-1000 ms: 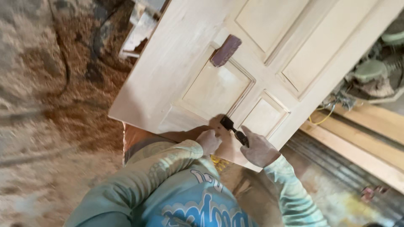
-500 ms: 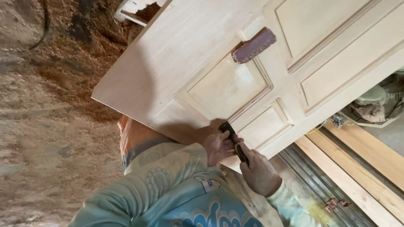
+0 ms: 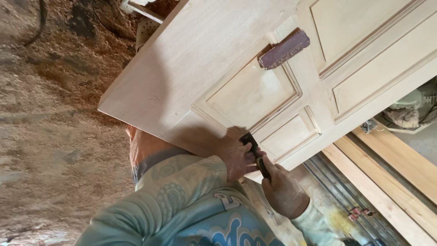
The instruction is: The person sands a wooden door lying flat on a workbench. They use a sanding block to smooth the raised panels and edges, then switch to sanding by hand to cover the flat surfaces and corners. The person works systematically across the door's surface.
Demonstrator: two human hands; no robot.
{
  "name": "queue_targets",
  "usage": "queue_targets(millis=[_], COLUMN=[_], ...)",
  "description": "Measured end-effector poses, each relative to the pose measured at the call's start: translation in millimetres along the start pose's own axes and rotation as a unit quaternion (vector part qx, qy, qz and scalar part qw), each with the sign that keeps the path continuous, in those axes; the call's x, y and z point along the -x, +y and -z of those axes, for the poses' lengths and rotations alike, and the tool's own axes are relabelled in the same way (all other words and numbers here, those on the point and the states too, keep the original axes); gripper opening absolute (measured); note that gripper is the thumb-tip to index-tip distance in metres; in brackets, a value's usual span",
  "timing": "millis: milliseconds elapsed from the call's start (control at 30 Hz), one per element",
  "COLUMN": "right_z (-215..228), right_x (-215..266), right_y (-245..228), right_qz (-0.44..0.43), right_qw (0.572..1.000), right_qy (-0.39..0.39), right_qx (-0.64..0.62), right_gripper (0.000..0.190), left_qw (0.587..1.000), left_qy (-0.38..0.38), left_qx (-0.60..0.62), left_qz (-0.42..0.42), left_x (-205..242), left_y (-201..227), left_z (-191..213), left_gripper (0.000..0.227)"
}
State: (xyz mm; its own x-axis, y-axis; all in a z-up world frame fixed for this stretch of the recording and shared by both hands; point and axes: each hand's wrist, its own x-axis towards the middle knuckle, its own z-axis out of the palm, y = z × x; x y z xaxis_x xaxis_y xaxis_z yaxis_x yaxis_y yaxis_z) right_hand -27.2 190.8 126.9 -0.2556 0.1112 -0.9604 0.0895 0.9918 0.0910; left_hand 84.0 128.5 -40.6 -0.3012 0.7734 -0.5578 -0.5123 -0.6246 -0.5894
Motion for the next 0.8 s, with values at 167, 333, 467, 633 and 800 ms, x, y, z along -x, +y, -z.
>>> queue_targets(millis=[167,333,467,633,800], right_z=[6.8,8.1,5.8,4.2,6.5], right_x=[-1.6,-1.8,2.0,1.1,-1.9], right_y=[-7.3,-14.3,-14.4,-16.9,-26.7], right_qz=[0.015,-0.026,-0.017,-0.014,-0.03], right_qw=[1.0,0.999,1.0,1.0,0.999], right_qy=[-0.006,-0.023,-0.009,0.0,0.003], right_qx=[-0.003,0.013,-0.005,-0.016,0.024], right_gripper=[0.065,0.064,0.064,0.064,0.062], left_qw=[1.0,1.0,1.0,1.0,1.0], left_qy=[-0.001,-0.004,0.015,0.017,0.0], left_qx=[0.0,0.011,0.009,0.008,-0.003], left_qz=[0.014,0.024,0.022,0.016,0.029], left_x=[3.1,1.3,2.3,4.6,4.9], left_y=[0.2,2.9,1.1,4.9,10.1], left_z=[-0.5,-1.2,-1.8,-2.7,-2.6], left_gripper=[0.029,0.028,0.028,0.028,0.028])
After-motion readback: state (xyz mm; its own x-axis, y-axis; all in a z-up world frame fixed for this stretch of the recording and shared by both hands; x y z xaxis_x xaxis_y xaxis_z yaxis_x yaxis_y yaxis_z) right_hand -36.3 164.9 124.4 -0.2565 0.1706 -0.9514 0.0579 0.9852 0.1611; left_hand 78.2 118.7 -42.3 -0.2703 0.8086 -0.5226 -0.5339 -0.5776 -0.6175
